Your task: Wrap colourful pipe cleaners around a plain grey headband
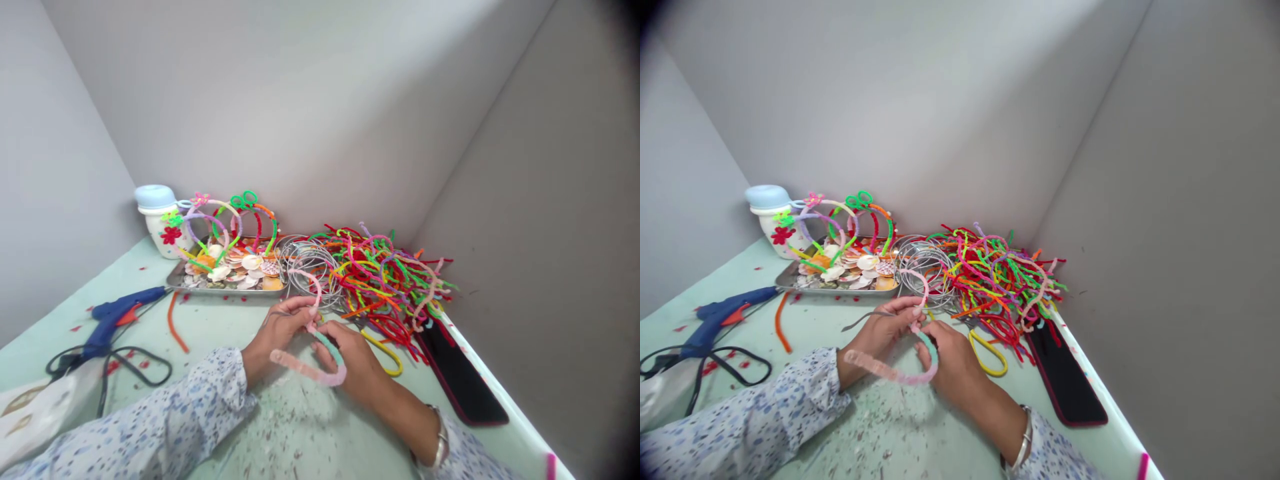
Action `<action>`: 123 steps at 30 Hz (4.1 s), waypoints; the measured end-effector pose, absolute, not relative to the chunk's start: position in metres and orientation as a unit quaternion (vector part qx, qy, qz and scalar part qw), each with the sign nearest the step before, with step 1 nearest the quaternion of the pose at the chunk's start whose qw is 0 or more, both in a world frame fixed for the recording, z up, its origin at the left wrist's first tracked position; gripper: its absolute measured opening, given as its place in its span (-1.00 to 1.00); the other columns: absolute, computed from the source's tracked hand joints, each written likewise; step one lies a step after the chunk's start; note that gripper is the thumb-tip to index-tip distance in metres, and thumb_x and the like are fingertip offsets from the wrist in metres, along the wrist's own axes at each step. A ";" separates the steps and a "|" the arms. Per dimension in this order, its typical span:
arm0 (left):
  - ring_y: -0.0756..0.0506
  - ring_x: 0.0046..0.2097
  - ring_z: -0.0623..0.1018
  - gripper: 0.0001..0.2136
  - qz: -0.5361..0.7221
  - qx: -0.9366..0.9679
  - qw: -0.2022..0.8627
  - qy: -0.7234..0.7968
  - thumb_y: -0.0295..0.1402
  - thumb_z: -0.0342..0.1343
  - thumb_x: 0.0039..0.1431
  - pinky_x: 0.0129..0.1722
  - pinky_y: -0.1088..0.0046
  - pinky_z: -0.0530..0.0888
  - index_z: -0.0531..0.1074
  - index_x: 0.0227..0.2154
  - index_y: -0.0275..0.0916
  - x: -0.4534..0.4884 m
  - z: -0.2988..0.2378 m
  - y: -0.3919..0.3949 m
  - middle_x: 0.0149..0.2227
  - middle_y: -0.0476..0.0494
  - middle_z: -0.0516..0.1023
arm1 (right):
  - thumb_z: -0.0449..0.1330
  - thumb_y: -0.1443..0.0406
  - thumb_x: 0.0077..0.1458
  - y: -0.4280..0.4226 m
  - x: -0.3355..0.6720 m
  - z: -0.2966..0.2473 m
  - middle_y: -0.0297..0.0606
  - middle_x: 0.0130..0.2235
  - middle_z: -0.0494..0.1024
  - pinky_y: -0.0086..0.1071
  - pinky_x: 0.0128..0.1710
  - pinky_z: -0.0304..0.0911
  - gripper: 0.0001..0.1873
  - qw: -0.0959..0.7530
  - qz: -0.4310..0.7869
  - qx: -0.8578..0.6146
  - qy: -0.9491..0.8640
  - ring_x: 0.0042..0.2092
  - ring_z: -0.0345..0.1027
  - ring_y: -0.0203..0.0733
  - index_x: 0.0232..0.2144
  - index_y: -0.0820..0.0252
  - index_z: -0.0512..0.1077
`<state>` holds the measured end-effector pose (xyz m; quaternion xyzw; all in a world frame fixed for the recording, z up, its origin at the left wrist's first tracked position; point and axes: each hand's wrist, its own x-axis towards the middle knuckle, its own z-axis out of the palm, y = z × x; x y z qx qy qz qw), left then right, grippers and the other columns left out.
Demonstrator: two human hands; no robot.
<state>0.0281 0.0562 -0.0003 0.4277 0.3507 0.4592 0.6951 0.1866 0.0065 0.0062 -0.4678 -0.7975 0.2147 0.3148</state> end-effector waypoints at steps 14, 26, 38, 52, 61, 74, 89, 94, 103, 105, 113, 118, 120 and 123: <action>0.10 -0.47 0.42 -0.77 0.479 0.334 0.750 0.311 -0.49 0.22 0.02 -0.45 0.64 0.37 0.46 -0.21 -0.37 0.026 0.007 0.058 -0.41 -0.11 0.49 | 0.00 0.54 0.02 0.021 0.241 0.040 -0.02 -0.25 0.54 -0.27 -0.38 0.26 -0.59 -0.107 -0.045 -0.667 -0.736 -0.25 0.47 0.05 -0.10 0.23 0.41; 0.10 -0.47 0.41 -0.90 0.475 0.306 0.780 0.268 -0.50 0.18 0.05 -0.49 0.67 0.35 0.45 -0.32 -0.33 0.026 0.001 0.062 -0.45 -0.08 0.45 | 0.08 0.50 -0.06 0.027 0.243 0.025 0.02 -0.10 0.43 -0.27 -0.35 0.21 -0.39 -0.111 0.000 -0.685 -0.720 -0.20 0.43 0.08 0.09 0.11 0.23; 0.10 -0.48 0.41 -0.82 0.481 0.290 0.786 0.258 -0.53 0.18 0.05 -0.49 0.67 0.34 0.43 -0.25 -0.33 0.025 0.004 0.061 -0.47 -0.07 0.44 | 0.14 0.33 -0.07 0.001 0.261 0.075 -0.26 -0.17 0.54 -0.33 -0.25 0.23 -0.51 0.002 0.135 -0.590 -0.796 -0.19 0.43 -0.08 -0.02 -0.06 0.36; 0.09 -0.48 0.41 -0.90 0.460 0.265 0.813 0.236 -0.53 0.17 0.05 -0.51 0.67 0.35 0.42 -0.34 -0.31 0.025 0.004 0.062 -0.48 -0.05 0.42 | 0.14 0.21 0.06 0.016 0.232 0.059 -0.12 -0.06 0.43 -0.28 -0.11 0.24 -0.54 0.213 0.070 -0.535 -0.814 -0.10 0.35 -0.10 0.03 0.18 0.28; 0.08 -0.46 0.43 -0.78 0.463 0.251 0.823 0.212 -0.58 0.15 0.04 -0.49 0.67 0.36 0.39 -0.22 -0.29 0.024 0.006 0.060 -0.47 -0.04 0.44 | 0.07 0.34 0.07 0.021 0.227 0.041 -0.13 -0.10 0.38 -0.33 -0.31 0.27 -0.51 0.151 -0.038 -0.522 -0.839 -0.19 0.38 -0.10 0.09 0.16 0.20; 0.08 -0.47 0.44 -0.88 0.443 0.253 0.833 0.216 -0.55 0.18 0.03 -0.51 0.67 0.35 0.35 -0.37 -0.30 0.026 -0.001 0.060 -0.47 -0.06 0.45 | 0.06 0.35 0.09 0.024 0.223 0.030 -0.13 -0.11 0.39 -0.35 -0.32 0.30 -0.50 0.164 -0.075 -0.502 -0.846 -0.20 0.38 -0.11 0.11 0.19 0.19; 0.09 -0.52 0.42 -0.83 0.432 0.265 0.824 0.252 -0.54 0.18 0.03 -0.52 0.66 0.34 0.39 -0.29 -0.32 0.025 0.001 0.060 -0.47 -0.06 0.46 | 0.07 0.33 0.11 0.028 0.226 0.025 -0.13 -0.04 0.46 -0.31 -0.13 0.30 -0.56 0.246 0.088 -0.491 -0.831 -0.09 0.39 -0.14 0.06 0.18 0.26; 0.10 -0.52 0.43 -0.81 0.429 0.269 0.825 0.251 -0.55 0.18 0.03 -0.52 0.66 0.34 0.42 -0.24 -0.35 0.025 0.000 0.060 -0.48 -0.07 0.46 | 0.13 0.28 0.08 0.030 0.225 0.029 -0.19 -0.16 0.54 -0.31 -0.17 0.29 -0.62 0.283 0.213 -0.502 -0.789 -0.18 0.42 -0.16 -0.02 0.19 0.35; 0.10 -0.52 0.42 -0.77 0.420 0.284 0.826 0.245 -0.56 0.17 0.04 -0.52 0.67 0.35 0.43 -0.19 -0.37 0.023 0.001 0.061 -0.47 -0.07 0.46 | 0.22 0.17 0.01 0.029 0.226 0.035 -0.31 -0.35 0.49 -0.48 -0.50 0.21 -0.53 0.292 0.429 -0.516 -0.682 -0.44 0.31 -0.32 -0.02 0.20 0.37; 0.11 -0.52 0.42 -0.76 0.416 0.287 0.827 0.245 -0.55 0.17 0.04 -0.52 0.67 0.34 0.43 -0.18 -0.37 0.023 0.001 0.061 -0.47 -0.07 0.46 | 0.21 0.14 0.02 0.029 0.229 0.035 -0.35 -0.40 0.45 -0.51 -0.59 0.12 -0.51 0.285 0.471 -0.516 -0.656 -0.54 0.23 -0.38 0.00 0.19 0.35; 0.09 -0.52 0.42 -0.77 0.426 0.283 0.827 0.235 -0.57 0.12 0.08 -0.52 0.65 0.34 0.41 -0.15 -0.38 0.023 -0.001 0.062 -0.49 -0.07 0.45 | 0.20 0.18 0.03 0.032 0.232 0.036 -0.31 -0.34 0.46 -0.43 -0.45 0.23 -0.56 0.309 0.410 -0.514 -0.687 -0.42 0.32 -0.29 -0.02 0.15 0.33; 0.09 -0.51 0.43 -0.85 0.436 0.260 0.831 0.228 -0.58 0.12 0.07 -0.52 0.67 0.35 0.41 -0.26 -0.36 0.023 -0.003 0.063 -0.48 -0.07 0.46 | 0.23 0.27 -0.04 0.024 0.224 0.039 -0.19 -0.10 0.42 -0.31 -0.17 0.25 -0.47 0.288 0.196 -0.494 -0.797 -0.16 0.33 -0.16 0.03 0.14 0.28; 0.09 -0.51 0.43 -0.88 0.434 0.257 0.834 0.226 -0.59 0.12 0.07 -0.53 0.67 0.35 0.40 -0.31 -0.36 0.024 -0.003 0.063 -0.49 -0.07 0.45 | 0.22 0.28 -0.04 0.022 0.222 0.039 -0.17 -0.10 0.40 -0.30 -0.18 0.25 -0.44 0.272 0.153 -0.503 -0.806 -0.15 0.32 -0.13 0.05 0.15 0.24; 0.09 -0.52 0.42 -0.91 0.428 0.253 0.837 0.227 -0.59 0.11 0.08 -0.54 0.67 0.34 0.39 -0.33 -0.35 0.024 -0.001 0.062 -0.49 -0.07 0.45 | 0.16 0.32 0.01 0.022 0.221 0.036 -0.17 -0.12 0.39 -0.33 -0.23 0.26 -0.49 0.255 0.111 -0.519 -0.808 -0.16 0.32 -0.13 0.05 0.14 0.23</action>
